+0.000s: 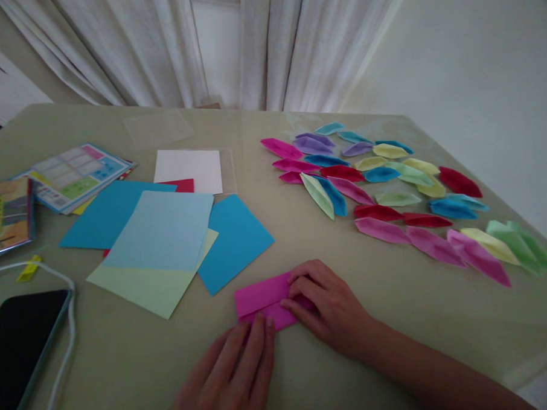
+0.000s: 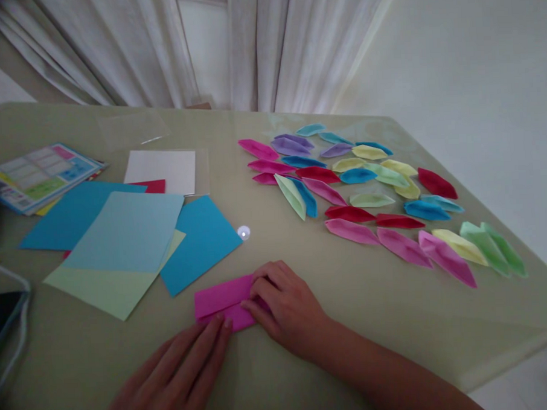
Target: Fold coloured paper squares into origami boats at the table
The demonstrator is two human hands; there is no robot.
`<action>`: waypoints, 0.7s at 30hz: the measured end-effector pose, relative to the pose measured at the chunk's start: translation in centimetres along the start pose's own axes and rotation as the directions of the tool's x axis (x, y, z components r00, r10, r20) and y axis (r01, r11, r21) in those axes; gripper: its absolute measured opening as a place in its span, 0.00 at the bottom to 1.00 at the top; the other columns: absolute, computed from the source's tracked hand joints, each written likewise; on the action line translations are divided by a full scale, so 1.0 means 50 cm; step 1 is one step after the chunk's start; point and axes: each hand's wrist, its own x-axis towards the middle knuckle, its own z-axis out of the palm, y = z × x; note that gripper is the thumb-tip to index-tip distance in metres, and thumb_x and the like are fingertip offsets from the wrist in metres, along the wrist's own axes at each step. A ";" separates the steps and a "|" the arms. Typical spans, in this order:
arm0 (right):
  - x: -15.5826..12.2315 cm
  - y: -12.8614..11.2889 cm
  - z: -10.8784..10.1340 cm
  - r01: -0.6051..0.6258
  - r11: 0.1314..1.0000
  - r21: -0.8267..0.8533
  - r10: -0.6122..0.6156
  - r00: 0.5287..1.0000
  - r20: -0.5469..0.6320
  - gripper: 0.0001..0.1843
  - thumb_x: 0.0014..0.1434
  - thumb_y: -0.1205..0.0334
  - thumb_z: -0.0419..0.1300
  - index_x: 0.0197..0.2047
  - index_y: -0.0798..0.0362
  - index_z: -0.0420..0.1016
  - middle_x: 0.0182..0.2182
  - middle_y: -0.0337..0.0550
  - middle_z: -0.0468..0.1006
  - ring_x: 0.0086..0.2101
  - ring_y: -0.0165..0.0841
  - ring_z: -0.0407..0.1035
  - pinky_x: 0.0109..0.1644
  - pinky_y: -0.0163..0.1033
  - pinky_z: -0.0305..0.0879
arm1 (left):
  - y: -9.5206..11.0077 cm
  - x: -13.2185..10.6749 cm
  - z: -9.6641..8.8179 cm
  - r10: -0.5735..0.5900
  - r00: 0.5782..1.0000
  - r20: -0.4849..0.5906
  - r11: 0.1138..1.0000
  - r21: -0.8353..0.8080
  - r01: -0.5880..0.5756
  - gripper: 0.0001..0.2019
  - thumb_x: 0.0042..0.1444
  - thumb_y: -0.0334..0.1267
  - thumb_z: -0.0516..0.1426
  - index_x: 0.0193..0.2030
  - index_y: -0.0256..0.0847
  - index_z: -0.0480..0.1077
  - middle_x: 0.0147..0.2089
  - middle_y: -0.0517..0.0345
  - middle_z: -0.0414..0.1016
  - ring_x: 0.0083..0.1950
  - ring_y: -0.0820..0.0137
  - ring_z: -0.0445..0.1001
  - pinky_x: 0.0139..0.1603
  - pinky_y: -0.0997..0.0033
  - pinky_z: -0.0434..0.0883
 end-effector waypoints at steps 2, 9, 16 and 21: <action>0.001 -0.001 0.000 0.008 1.000 -0.019 -0.008 1.000 -0.012 0.06 0.72 0.62 0.65 0.42 0.54 0.74 0.42 0.48 0.78 0.42 0.41 0.71 0.47 0.46 0.71 | 0.006 -0.006 0.007 0.007 1.000 -0.002 1.000 0.011 -0.007 0.19 0.74 0.33 0.47 0.60 0.37 0.77 0.63 0.52 0.80 0.63 0.60 0.71 0.62 0.58 0.65; 0.009 -0.002 -0.011 0.093 0.995 -0.045 -0.092 0.996 0.020 0.07 0.75 0.62 0.60 0.46 0.53 0.78 0.43 0.49 0.80 0.43 0.41 0.71 0.49 0.47 0.73 | 0.018 -0.002 0.007 -0.001 1.000 0.004 0.998 0.062 0.001 0.21 0.69 0.34 0.51 0.63 0.29 0.75 0.67 0.40 0.76 0.67 0.53 0.71 0.70 0.53 0.61; 0.008 -0.012 -0.024 0.192 0.974 -0.121 -0.190 0.981 0.033 0.07 0.75 0.65 0.60 0.48 0.54 0.80 0.44 0.49 0.83 0.47 0.41 0.75 0.54 0.48 0.76 | 0.034 -0.007 0.013 -0.042 0.999 0.011 0.994 0.103 0.040 0.24 0.68 0.34 0.49 0.65 0.26 0.72 0.66 0.37 0.78 0.68 0.51 0.73 0.67 0.52 0.65; 0.009 -0.014 -0.026 0.206 0.970 -0.130 -0.204 0.979 0.031 0.08 0.75 0.65 0.59 0.48 0.54 0.81 0.44 0.50 0.84 0.47 0.41 0.76 0.54 0.48 0.77 | 0.038 -0.012 0.014 -0.043 0.999 0.031 0.991 0.132 0.038 0.24 0.68 0.34 0.48 0.65 0.27 0.72 0.66 0.40 0.78 0.67 0.53 0.75 0.67 0.53 0.66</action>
